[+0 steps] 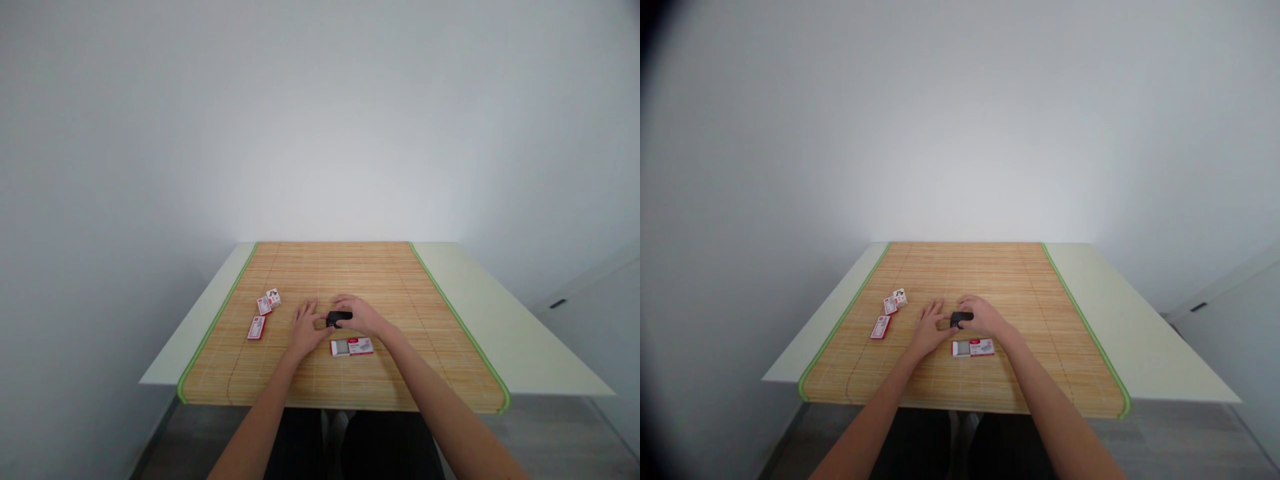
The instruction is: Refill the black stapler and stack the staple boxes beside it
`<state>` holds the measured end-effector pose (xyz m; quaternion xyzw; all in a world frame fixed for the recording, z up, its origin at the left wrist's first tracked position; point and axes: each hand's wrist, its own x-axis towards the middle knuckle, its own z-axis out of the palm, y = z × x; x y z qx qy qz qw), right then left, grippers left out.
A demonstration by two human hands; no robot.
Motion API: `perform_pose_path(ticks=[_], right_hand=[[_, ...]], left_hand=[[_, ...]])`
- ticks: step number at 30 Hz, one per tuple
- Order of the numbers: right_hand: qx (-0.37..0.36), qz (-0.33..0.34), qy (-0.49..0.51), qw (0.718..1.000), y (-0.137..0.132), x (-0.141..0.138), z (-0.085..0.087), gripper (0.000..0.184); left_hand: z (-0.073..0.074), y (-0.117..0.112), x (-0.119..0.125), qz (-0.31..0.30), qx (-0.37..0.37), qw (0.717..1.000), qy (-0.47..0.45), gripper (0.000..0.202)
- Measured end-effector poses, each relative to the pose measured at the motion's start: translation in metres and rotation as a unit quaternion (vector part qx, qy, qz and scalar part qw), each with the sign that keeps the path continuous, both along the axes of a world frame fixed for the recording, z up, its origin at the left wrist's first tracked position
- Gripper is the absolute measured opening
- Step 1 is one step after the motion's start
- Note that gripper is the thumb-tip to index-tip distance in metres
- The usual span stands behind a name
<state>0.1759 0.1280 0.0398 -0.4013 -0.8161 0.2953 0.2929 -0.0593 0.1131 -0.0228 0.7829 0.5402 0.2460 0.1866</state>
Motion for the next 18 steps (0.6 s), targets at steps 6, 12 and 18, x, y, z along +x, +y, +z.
perform_pose_path(ticks=[6, 12, 18], right_hand=[[0.024, -0.006, -0.021, 0.999, -0.003, 0.008, -0.006, 0.03], [0.013, -0.064, 0.006, 0.998, -0.016, 0.034, -0.022, 0.047], [-0.021, -0.117, 0.028, 0.993, -0.035, 0.05, -0.039, 0.038]], left_hand=[[0.005, -0.003, 0.001, 0.006, -0.017, 1.0, 0.016, 0.043], [0.007, -0.006, 0.001, 0.005, 0.001, 1.0, 0.003, 0.042], [0.009, -0.006, 0.004, -0.004, 0.013, 1.0, -0.021, 0.038]])
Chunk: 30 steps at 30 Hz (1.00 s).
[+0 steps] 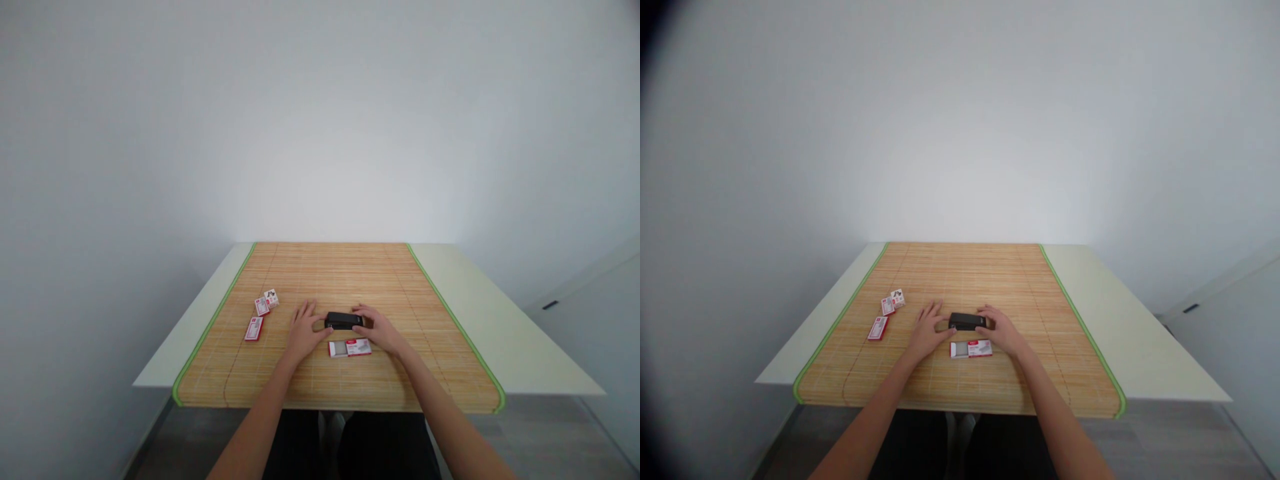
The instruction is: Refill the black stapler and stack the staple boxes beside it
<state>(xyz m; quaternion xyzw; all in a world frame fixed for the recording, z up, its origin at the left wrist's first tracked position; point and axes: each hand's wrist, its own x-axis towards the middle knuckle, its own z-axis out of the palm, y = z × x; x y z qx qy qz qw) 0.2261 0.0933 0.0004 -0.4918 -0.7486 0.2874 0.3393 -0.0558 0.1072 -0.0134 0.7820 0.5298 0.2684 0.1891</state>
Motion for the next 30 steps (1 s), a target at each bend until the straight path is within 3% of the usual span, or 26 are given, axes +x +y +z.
perform_pose_path(ticks=[3, 7, 12, 17, 23, 30], right_hand=[[-0.003, -0.038, 0.013, 0.999, -0.016, 0.003, -0.003, 0.049], [0.026, -0.081, 0.032, 0.996, -0.046, 0.018, -0.002, 0.052], [0.021, -0.024, -0.058, 0.998, -0.072, 0.037, 0.005, 0.044], [0.017, 0.012, -0.083, 0.996, -0.07, 0.035, 0.008, 0.032], [0.023, 0.017, -0.064, 0.998, -0.069, 0.015, 0.004, 0.031], [0.028, -0.017, -0.061, 0.998, -0.075, -0.004, -0.002, 0.033]], left_hand=[[0.003, -0.007, -0.001, 0.009, 0.014, 0.999, -0.034, 0.042], [0.008, -0.033, -0.014, 0.016, 0.035, 0.994, -0.1, 0.043], [0.017, -0.064, -0.028, -0.063, 0.005, 0.997, -0.051, 0.046], [0.023, -0.063, -0.022, -0.071, -0.021, 0.997, -0.016, 0.038], [0.024, -0.061, -0.018, -0.068, -0.028, 0.997, -0.009, 0.036], [0.025, -0.06, -0.015, -0.078, -0.025, 0.997, -0.006, 0.037]])
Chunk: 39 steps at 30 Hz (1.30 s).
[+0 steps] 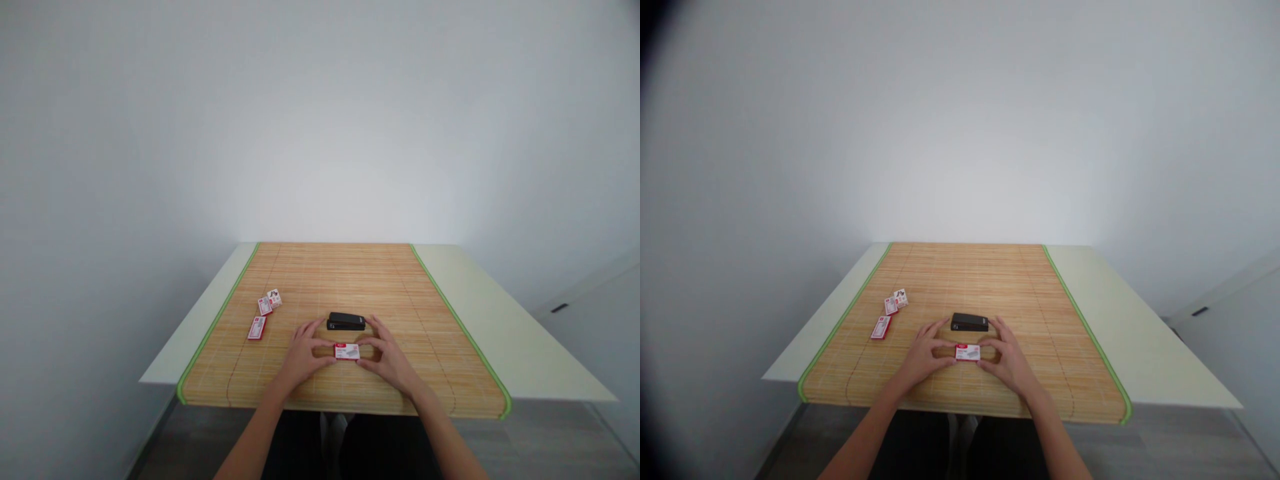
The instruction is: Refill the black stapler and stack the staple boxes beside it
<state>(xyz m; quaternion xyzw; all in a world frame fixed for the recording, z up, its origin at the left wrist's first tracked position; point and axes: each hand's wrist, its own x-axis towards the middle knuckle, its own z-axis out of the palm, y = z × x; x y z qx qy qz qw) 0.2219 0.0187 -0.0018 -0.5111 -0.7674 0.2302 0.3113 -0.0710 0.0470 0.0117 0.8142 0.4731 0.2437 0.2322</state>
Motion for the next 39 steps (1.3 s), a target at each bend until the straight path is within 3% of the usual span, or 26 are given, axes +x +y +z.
perform_pose_path(ticks=[6, 11, 13, 17, 21, 30, 36, 39], right_hand=[[-0.007, -0.013, 0.027, 1.0, -0.001, 0.002, 0.006, 0.033], [0.008, -0.103, 0.114, 0.988, 0.02, -0.005, 0.014, 0.047], [0.021, -0.089, 0.096, 0.991, 0.032, -0.01, 0.016, 0.055], [0.034, -0.049, 0.063, 0.996, 0.043, -0.017, 0.02, 0.045], [0.044, -0.081, 0.049, 0.995, 0.025, -0.022, 0.019, 0.046], [0.055, -0.263, 0.009, 0.963, -0.045, -0.057, 0.001, 0.057], [0.037, -0.255, 0.013, 0.966, -0.049, -0.058, -0.001, 0.065], [0.038, -0.244, 0.007, 0.969, -0.047, -0.054, -0.002, 0.067]], left_hand=[[0.005, -0.003, 0.001, -0.008, 0.012, 1.0, -0.011, 0.035], [0.005, -0.005, 0.001, 0.007, 0.018, 1.0, -0.014, 0.036], [0.003, -0.005, 0.001, 0.009, 0.021, 1.0, -0.016, 0.037], [-0.001, -0.005, -0.001, 0.019, 0.031, 0.999, -0.023, 0.037], [0.001, -0.006, -0.003, 0.012, 0.035, 0.999, -0.026, 0.036], [0.0, -0.005, -0.003, 0.007, 0.023, 0.999, -0.029, 0.038], [-0.001, -0.01, 0.0, 0.061, 0.036, 0.995, -0.066, 0.039], [0.0, -0.023, 0.01, 0.064, 0.04, 0.995, -0.07, 0.052]])
